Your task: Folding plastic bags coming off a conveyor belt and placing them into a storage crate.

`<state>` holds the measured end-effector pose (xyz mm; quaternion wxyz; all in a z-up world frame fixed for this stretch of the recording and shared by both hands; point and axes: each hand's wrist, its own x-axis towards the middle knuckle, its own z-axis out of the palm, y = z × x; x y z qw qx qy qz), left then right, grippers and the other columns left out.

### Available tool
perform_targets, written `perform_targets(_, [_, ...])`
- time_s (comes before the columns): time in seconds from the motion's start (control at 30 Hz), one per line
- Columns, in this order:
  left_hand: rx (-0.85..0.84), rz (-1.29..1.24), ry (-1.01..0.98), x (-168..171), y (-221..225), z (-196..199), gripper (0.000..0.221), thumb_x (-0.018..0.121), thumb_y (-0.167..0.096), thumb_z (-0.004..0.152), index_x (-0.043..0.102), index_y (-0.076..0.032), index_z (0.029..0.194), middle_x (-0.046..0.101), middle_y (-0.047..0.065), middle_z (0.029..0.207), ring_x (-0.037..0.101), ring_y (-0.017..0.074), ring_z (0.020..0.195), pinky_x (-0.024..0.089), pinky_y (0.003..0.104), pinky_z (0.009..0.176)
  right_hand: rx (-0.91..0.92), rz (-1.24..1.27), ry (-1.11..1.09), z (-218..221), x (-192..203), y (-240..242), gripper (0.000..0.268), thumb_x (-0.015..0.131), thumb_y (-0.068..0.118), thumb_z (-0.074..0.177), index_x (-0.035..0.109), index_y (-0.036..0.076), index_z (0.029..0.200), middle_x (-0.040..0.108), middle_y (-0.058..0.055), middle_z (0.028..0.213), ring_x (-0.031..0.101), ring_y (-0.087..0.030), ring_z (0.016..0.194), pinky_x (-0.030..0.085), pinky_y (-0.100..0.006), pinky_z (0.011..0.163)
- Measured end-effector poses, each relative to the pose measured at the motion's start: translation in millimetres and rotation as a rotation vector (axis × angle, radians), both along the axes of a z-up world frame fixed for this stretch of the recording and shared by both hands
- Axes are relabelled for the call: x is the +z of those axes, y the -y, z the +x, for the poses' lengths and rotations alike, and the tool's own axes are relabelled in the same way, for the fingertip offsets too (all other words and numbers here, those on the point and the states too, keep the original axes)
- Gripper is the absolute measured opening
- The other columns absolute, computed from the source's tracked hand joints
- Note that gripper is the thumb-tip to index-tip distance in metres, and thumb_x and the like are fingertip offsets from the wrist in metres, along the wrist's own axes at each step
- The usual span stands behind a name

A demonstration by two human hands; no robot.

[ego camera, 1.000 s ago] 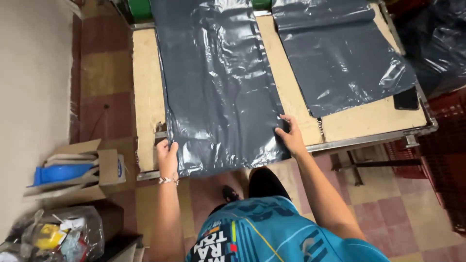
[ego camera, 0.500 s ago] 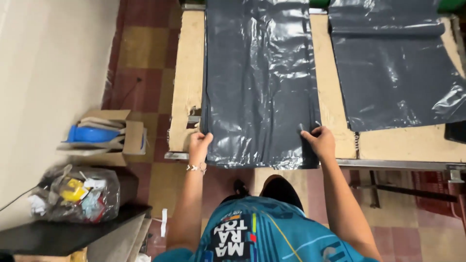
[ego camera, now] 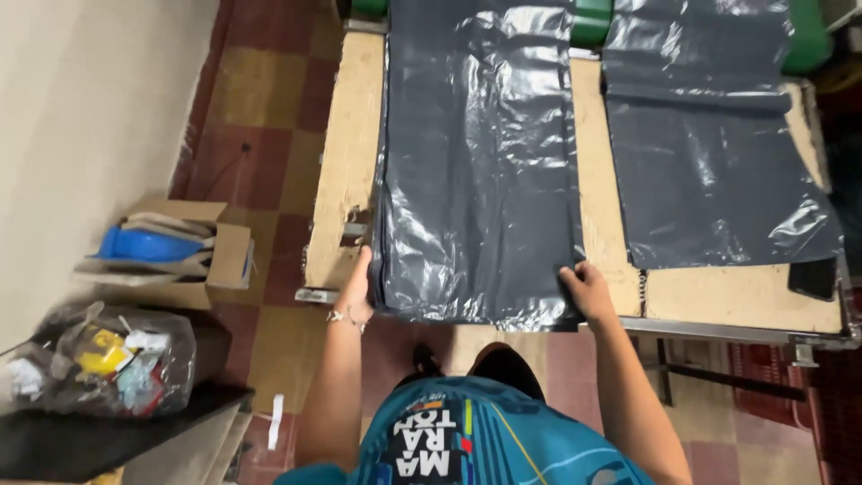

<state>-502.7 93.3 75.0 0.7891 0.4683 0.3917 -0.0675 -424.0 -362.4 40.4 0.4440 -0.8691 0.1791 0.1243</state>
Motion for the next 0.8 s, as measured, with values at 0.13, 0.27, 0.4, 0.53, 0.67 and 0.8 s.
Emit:
perform_targets(0.13, [-0.022, -0.162, -0.106, 37, -9, 23, 0.076, 0.068, -0.065, 0.087, 0.06, -0.004, 0.131, 0.062, 0.018, 0.128, 0.06, 0.0274, 0.114, 0.051, 0.035, 0.096, 0.059, -0.012, 0.038, 10, -13, 6, 0.034, 0.072, 0.03, 0.091, 0.065, -0.002, 0.1, 0.065, -0.029, 0.093, 0.064, -0.043, 0.095, 0.048, -0.053, 0.081])
perform_targets(0.27, [-0.1, -0.11, -0.123, 7, -23, 21, 0.086, 0.065, -0.067, 0.088, 0.05, -0.003, 0.143, 0.051, 0.023, 0.144, 0.053, 0.0326, 0.13, 0.046, 0.042, 0.106, -0.015, 0.101, 0.01, 8, -18, 12, 0.032, 0.077, 0.034, 0.087, 0.066, 0.005, 0.095, 0.067, -0.019, 0.089, 0.064, -0.032, 0.088, 0.05, -0.044, 0.075])
perform_targets(0.4, [-0.097, -0.069, -0.092, 35, -17, 17, 0.087, 0.063, -0.066, 0.09, 0.044, -0.005, 0.149, 0.042, 0.023, 0.151, 0.045, 0.0355, 0.137, 0.04, 0.046, 0.111, -0.038, 0.165, 0.034, 6, 1, 1, 0.03, 0.076, 0.031, 0.087, 0.062, 0.005, 0.091, 0.062, -0.014, 0.086, 0.06, -0.03, 0.085, 0.048, -0.041, 0.072])
perform_targets(0.53, [-0.134, 0.044, -0.111, 98, -3, 8, 0.085, 0.06, -0.069, 0.089, 0.043, -0.009, 0.147, 0.048, 0.02, 0.146, 0.048, 0.0311, 0.131, 0.044, 0.042, 0.109, -0.084, 0.19, -0.003, 3, 7, -6, 0.029, 0.077, 0.034, 0.086, 0.063, 0.009, 0.086, 0.063, -0.01, 0.081, 0.061, -0.025, 0.078, 0.048, -0.037, 0.063])
perform_targets(0.67, [-0.196, 0.103, -0.098, 43, 3, 24, 0.094, 0.079, -0.054, 0.083, 0.039, -0.003, 0.151, 0.047, 0.025, 0.147, 0.049, 0.0361, 0.133, 0.048, 0.05, 0.102, -0.082, 0.086, 0.12, 17, -19, 0, 0.037, 0.081, 0.037, 0.084, 0.062, 0.007, 0.094, 0.067, -0.018, 0.092, 0.063, -0.031, 0.091, 0.049, -0.043, 0.078])
perform_targets(0.8, [-0.352, 0.215, -0.107, 14, 37, 34, 0.096, 0.086, -0.045, 0.078, 0.04, 0.005, 0.146, 0.044, 0.03, 0.146, 0.044, 0.0423, 0.137, 0.044, 0.062, 0.104, -0.008, -0.008, 0.147, 18, -1, -25, 0.038, 0.083, 0.032, 0.081, 0.062, 0.007, 0.101, 0.069, -0.02, 0.1, 0.065, -0.038, 0.102, 0.049, -0.047, 0.087])
